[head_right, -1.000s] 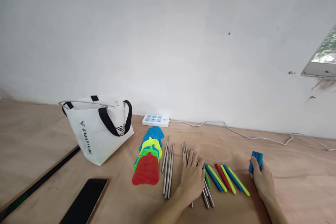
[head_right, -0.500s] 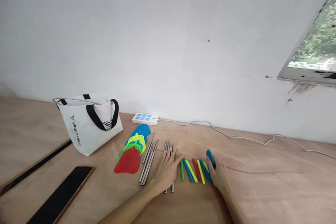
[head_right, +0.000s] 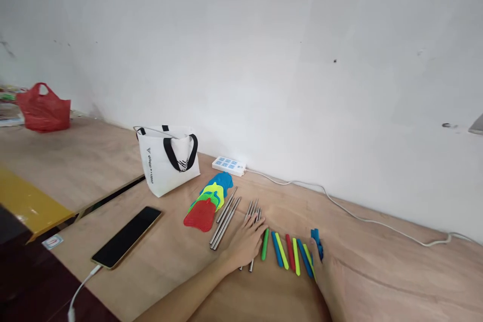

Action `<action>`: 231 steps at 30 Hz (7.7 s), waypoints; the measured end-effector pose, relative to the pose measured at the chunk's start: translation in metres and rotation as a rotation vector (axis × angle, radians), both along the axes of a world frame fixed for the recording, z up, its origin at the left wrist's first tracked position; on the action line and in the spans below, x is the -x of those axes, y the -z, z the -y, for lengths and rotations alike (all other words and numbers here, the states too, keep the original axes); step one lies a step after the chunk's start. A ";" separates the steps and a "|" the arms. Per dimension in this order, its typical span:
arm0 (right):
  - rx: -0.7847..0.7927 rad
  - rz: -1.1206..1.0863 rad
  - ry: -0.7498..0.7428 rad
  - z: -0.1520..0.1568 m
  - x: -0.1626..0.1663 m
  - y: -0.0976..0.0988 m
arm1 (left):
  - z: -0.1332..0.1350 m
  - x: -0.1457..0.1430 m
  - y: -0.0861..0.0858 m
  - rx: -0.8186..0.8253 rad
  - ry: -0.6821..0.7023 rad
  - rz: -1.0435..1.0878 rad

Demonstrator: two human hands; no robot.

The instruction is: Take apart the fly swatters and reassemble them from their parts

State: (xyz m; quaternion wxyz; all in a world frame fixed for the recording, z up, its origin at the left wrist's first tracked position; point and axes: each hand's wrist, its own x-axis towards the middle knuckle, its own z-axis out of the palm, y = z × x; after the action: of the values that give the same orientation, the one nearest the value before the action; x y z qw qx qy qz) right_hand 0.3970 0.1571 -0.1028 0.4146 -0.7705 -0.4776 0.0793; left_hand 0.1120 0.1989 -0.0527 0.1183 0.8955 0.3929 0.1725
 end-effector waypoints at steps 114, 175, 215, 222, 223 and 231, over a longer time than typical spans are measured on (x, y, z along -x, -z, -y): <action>0.050 0.465 -0.514 0.024 0.040 -0.020 | 0.002 -0.002 -0.006 -0.189 0.226 0.065; -0.023 0.207 -0.111 0.012 0.016 -0.013 | 0.001 -0.001 -0.007 -0.063 0.236 0.106; 0.045 0.321 -0.563 0.020 0.004 -0.021 | 0.001 0.000 -0.006 -0.058 0.229 0.110; 0.102 0.455 -0.606 0.020 0.015 -0.024 | 0.002 0.000 -0.007 -0.063 0.239 0.118; 0.108 0.445 -0.585 0.021 0.011 -0.024 | 0.002 0.000 -0.007 -0.062 0.238 0.119; 0.125 0.385 -0.578 0.024 0.007 -0.024 | 0.001 -0.001 -0.007 -0.070 0.239 0.112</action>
State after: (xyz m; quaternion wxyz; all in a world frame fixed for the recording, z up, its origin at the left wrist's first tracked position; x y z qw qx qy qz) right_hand 0.3901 0.1328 -0.0788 0.2292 -0.6284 -0.7395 0.0757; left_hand 0.1128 0.1977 -0.0460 0.1286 0.9285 0.2698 0.2205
